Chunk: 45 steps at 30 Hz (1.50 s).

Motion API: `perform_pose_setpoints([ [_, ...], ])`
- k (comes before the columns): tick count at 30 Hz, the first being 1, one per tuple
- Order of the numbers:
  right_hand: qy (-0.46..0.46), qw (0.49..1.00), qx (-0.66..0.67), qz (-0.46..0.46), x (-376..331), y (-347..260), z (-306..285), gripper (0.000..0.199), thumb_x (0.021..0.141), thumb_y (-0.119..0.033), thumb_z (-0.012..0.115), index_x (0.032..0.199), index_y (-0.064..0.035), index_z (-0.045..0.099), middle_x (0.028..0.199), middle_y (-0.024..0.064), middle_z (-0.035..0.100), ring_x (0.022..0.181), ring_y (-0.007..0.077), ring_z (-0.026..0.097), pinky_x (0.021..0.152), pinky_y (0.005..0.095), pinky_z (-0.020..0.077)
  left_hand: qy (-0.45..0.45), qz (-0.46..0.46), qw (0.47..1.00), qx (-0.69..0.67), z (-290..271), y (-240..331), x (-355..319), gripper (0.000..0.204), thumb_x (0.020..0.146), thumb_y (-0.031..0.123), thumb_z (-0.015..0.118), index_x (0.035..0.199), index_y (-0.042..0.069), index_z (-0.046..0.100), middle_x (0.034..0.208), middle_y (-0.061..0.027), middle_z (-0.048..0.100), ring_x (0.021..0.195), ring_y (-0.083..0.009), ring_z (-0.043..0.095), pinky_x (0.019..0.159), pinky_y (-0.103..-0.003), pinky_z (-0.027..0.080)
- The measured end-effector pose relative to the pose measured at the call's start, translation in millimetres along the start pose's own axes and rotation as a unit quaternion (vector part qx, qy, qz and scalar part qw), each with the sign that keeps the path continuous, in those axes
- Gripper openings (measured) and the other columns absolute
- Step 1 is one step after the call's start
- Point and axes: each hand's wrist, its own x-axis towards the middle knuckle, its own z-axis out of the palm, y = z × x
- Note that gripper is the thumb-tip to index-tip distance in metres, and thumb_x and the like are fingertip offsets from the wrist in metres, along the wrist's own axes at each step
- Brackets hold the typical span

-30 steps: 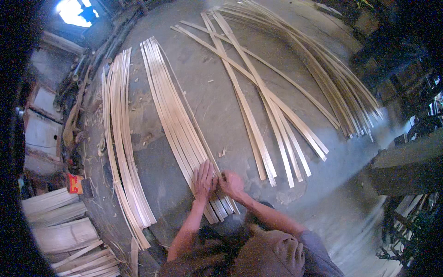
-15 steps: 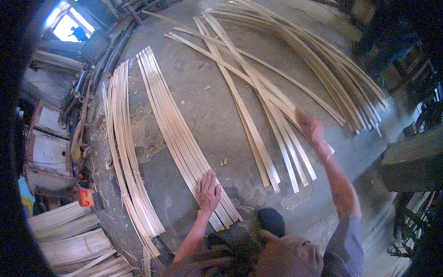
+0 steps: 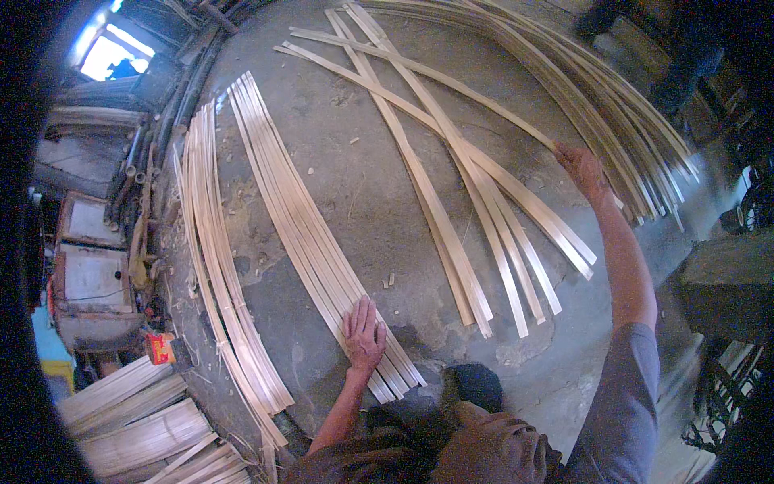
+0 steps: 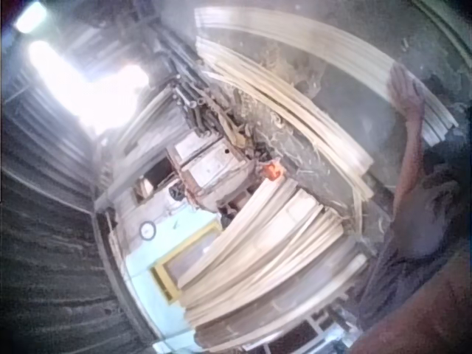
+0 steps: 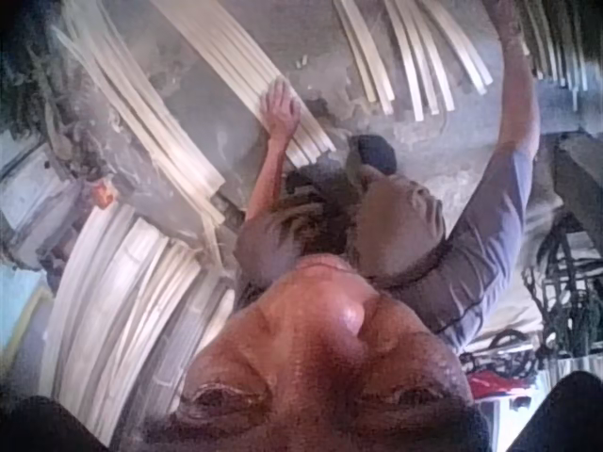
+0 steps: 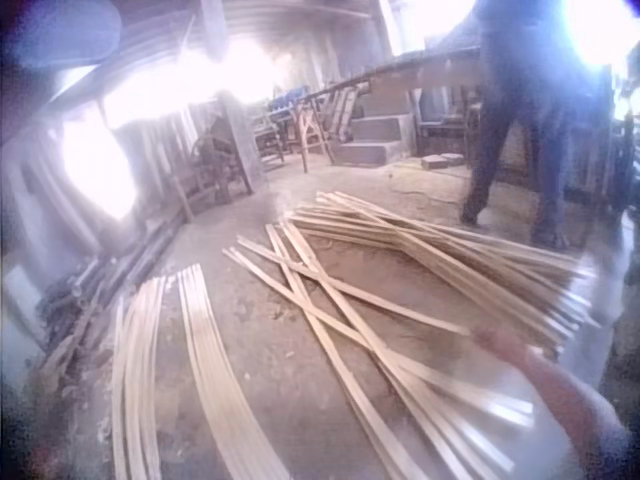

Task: The person sits on the floor and sorts long thin wooden strips by hand. They repeatedly pick up strips, align them, and place them into neat piles on the floor.

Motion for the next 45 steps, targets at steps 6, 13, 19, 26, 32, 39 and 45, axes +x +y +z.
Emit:
perform_pose_setpoints([
  [6,0.118,0.978,-0.158,-0.061,-13.8,8.0,36.4,0.038,0.096,-0.034,0.055,0.126,-0.0110,0.061,0.101,0.0209,0.067,0.090,0.0397,0.063,0.075,0.0501,0.0489,0.021,0.016,0.999,0.027,-0.3,7.2,6.2,0.059,0.090,0.027,0.057,0.142,0.001,0.044,0.150,-0.0197,0.037,0.142,-0.0341,0.031,0.118,-0.050,0.020],
  [13,-0.078,0.972,0.164,-0.147,-136.1,-193.5,89.9,0.032,0.092,-0.020,0.056,0.122,-0.0081,0.060,0.103,0.0213,0.066,0.095,0.0381,0.064,0.079,0.0443,0.0515,0.042,-0.048,0.998,-0.023,-4.6,0.9,-2.5,0.066,0.092,0.030,0.056,0.142,-0.008,0.036,0.150,-0.0230,0.034,0.141,-0.0386,0.029,0.117,-0.047,0.022],
  [19,-0.228,0.936,0.235,-0.126,-255.3,-333.1,138.6,0.033,0.090,-0.028,0.061,0.113,-0.0038,0.058,0.086,0.0199,0.068,0.082,0.0395,0.067,0.068,0.0467,0.0526,0.060,-0.033,0.998,-0.007,8.0,-9.6,-4.2,0.052,0.097,0.018,0.047,0.144,-0.001,0.038,0.151,-0.0181,0.036,0.141,-0.0334,0.033,0.118,-0.044,0.023],
  [26,-0.219,0.933,0.284,-0.026,-273.0,-356.1,144.6,0.033,0.090,-0.030,0.062,0.110,-0.0026,0.061,0.083,0.0210,0.068,0.079,0.0367,0.068,0.067,0.0446,0.0525,0.089,-0.020,0.996,0.023,24.9,-19.2,-4.2,0.056,0.092,0.021,0.054,0.143,0.001,0.042,0.149,-0.0151,0.040,0.139,-0.0296,0.036,0.118,-0.041,0.023],
  [32,-0.152,0.896,0.407,0.090,-251.7,-341.0,78.5,0.024,0.098,-0.022,0.055,0.107,-0.0026,0.066,0.077,0.0161,0.067,0.068,0.0194,0.065,0.061,0.0351,0.0497,0.116,-0.042,0.992,-0.039,6.2,-4.6,-0.8,0.075,0.081,0.033,0.069,0.141,-0.002,0.041,0.147,-0.0148,0.041,0.138,-0.0297,0.037,0.116,-0.043,0.025],
  [39,-0.010,0.939,0.341,0.043,-224.3,-320.4,16.3,0.032,0.095,-0.013,0.059,0.125,-0.0052,0.061,0.069,0.0230,0.052,0.057,0.0168,0.048,0.054,0.0332,0.0441,0.113,-0.097,0.987,-0.055,0.8,13.3,3.5,0.076,0.076,0.026,0.069,0.139,-0.005,0.040,0.149,-0.0167,0.035,0.141,-0.0321,0.029,0.115,-0.047,0.022],
  [45,0.055,0.960,0.275,0.003,-204.1,-294.2,42.1,0.036,0.095,-0.015,0.058,0.131,-0.0103,0.058,0.073,0.0267,0.050,0.054,0.0291,0.051,0.052,0.0384,0.0433,0.112,-0.140,0.981,-0.079,5.3,22.6,6.4,0.072,0.076,0.017,0.069,0.139,-0.004,0.041,0.145,-0.0262,0.036,0.137,-0.0419,0.031,0.115,-0.049,0.023],
])
